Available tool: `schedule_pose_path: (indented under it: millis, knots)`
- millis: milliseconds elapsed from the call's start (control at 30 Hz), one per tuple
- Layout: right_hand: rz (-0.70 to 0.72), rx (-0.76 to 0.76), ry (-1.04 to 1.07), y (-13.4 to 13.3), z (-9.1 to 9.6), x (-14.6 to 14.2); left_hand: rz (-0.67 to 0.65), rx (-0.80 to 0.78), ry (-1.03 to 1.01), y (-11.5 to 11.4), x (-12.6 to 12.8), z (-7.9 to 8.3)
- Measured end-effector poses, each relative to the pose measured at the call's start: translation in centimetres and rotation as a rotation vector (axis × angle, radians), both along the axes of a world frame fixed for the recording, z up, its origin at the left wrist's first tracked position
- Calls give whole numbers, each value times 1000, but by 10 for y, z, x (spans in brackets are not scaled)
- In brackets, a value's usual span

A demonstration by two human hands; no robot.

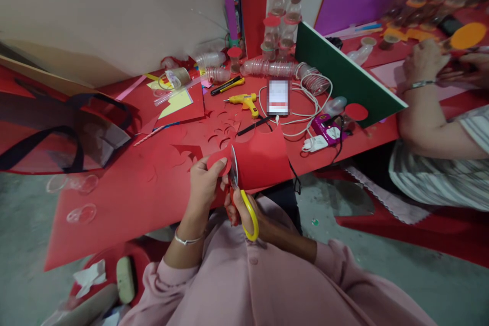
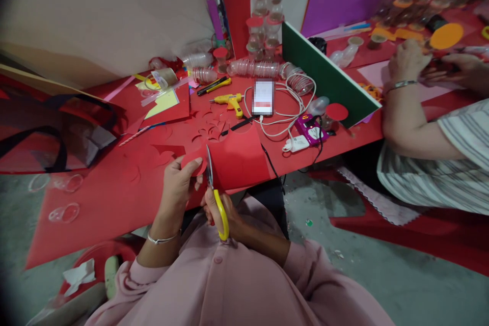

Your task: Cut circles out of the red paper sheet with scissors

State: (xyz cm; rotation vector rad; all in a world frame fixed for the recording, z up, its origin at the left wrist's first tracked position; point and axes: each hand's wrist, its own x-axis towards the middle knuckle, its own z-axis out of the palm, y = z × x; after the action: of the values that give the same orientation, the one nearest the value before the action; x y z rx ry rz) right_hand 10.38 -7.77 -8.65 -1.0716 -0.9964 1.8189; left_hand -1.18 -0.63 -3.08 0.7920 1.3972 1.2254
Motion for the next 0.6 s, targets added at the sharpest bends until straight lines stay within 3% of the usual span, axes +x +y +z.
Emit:
schedule_pose_path:
  millis: [600]
  knots:
    - [-3,-19,10,-3,3,2,-27,-7,-16,-1,-7,-4]
